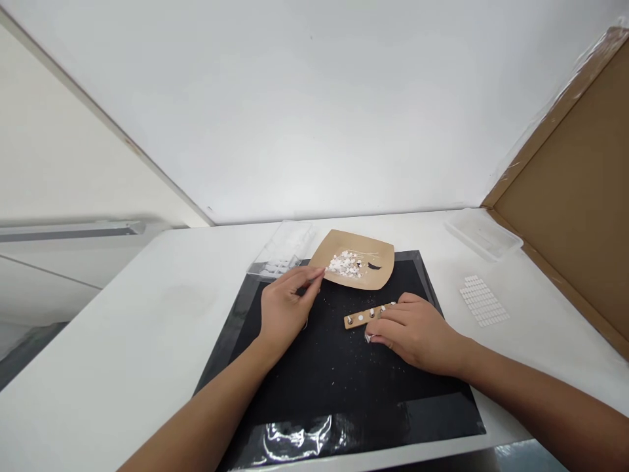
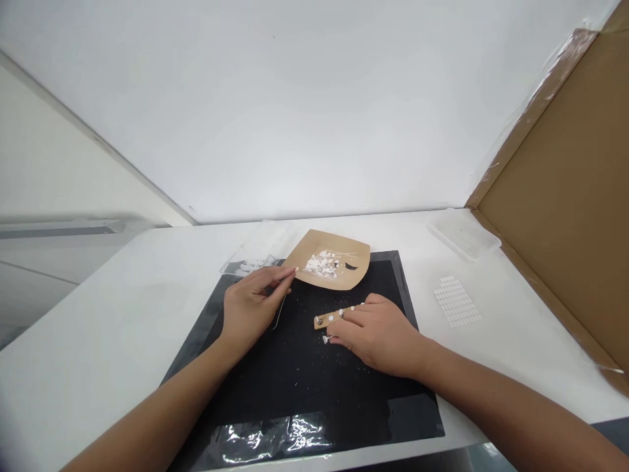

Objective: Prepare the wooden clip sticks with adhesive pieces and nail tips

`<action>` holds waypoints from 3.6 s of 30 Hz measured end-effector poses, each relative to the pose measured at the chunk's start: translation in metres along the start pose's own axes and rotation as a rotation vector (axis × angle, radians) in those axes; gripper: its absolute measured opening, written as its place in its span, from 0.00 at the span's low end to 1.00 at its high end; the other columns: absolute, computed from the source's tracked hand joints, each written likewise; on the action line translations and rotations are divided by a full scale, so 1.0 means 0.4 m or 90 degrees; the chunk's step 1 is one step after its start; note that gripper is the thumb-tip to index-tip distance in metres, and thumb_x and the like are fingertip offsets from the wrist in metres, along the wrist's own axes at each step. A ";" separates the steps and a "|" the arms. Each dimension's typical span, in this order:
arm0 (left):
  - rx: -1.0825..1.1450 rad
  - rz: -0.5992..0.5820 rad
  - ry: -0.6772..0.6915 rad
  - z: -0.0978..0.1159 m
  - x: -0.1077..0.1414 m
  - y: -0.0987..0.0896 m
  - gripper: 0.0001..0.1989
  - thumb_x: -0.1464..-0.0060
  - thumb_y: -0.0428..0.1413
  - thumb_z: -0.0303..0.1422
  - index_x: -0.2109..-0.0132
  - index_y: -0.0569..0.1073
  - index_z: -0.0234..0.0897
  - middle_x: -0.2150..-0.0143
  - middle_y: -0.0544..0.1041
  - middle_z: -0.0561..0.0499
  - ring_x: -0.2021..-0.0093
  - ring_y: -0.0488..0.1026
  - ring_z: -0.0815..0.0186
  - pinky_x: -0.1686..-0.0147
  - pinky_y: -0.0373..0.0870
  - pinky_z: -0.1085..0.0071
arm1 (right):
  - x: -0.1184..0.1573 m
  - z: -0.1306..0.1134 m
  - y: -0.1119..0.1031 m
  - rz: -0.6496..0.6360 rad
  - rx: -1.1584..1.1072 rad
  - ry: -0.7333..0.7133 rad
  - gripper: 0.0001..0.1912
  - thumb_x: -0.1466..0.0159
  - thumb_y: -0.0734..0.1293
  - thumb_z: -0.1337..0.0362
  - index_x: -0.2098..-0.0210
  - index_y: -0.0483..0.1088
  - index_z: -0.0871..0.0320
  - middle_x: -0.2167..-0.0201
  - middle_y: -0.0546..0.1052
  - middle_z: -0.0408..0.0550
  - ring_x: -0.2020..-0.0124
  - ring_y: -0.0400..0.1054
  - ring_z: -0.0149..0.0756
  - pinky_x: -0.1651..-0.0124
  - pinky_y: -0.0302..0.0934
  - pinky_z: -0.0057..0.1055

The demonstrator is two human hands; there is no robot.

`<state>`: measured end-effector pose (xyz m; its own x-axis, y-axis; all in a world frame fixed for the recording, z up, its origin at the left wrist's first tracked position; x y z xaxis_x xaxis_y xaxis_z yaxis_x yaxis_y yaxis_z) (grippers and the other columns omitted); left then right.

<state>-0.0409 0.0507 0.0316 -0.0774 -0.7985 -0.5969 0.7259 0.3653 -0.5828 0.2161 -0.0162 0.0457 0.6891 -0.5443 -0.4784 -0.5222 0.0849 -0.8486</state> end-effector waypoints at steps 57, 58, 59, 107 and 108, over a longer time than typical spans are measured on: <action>0.264 -0.176 0.183 0.116 0.056 0.009 0.06 0.38 0.65 0.28 0.54 0.83 0.38 0.62 0.80 0.48 0.73 0.73 0.74 0.75 0.74 0.78 | 0.005 0.013 -0.002 0.020 0.004 0.178 0.28 0.29 0.71 0.56 0.36 0.63 0.59 0.51 0.77 0.57 0.52 0.72 0.49 0.52 0.62 0.42; 0.245 -0.183 0.189 0.110 0.056 0.011 0.06 0.37 0.64 0.28 0.53 0.83 0.38 0.61 0.80 0.48 0.72 0.74 0.73 0.74 0.75 0.78 | 0.005 0.015 -0.002 0.014 0.005 0.183 0.28 0.30 0.72 0.57 0.36 0.62 0.59 0.50 0.76 0.57 0.51 0.72 0.50 0.51 0.62 0.43; 0.227 -0.193 0.193 0.105 0.056 0.012 0.07 0.37 0.63 0.29 0.52 0.83 0.38 0.61 0.80 0.47 0.71 0.75 0.72 0.73 0.75 0.78 | 0.006 0.018 -0.002 0.007 0.008 0.186 0.29 0.31 0.72 0.58 0.36 0.62 0.59 0.50 0.76 0.57 0.51 0.72 0.50 0.51 0.63 0.44; 0.117 -0.363 0.052 0.077 0.083 0.051 0.05 0.34 0.59 0.28 0.58 0.80 0.39 0.59 0.77 0.50 0.58 0.75 0.63 0.56 0.73 0.66 | 0.015 0.037 0.044 -0.060 0.028 0.229 0.11 0.29 0.71 0.63 0.49 0.74 0.57 0.52 0.74 0.53 0.49 0.67 0.48 0.49 0.64 0.44; 0.114 -0.361 0.052 0.078 0.083 0.051 0.05 0.34 0.59 0.28 0.58 0.80 0.40 0.59 0.77 0.50 0.58 0.75 0.63 0.56 0.73 0.66 | 0.015 0.037 0.044 -0.054 0.018 0.233 0.11 0.29 0.72 0.62 0.49 0.74 0.57 0.52 0.75 0.53 0.49 0.67 0.47 0.50 0.64 0.44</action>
<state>-0.0075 0.0165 0.0171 -0.5338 -0.8033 -0.2641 0.6592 -0.1998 -0.7249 0.2184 -0.0056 0.0247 0.5019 -0.8119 -0.2982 -0.4531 0.0468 -0.8902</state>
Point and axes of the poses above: each hand's wrist, its own x-axis away from the middle knuckle, its own y-axis out of the palm, z = x × y, the point moved 2 cm from there along -x, towards the middle knuckle
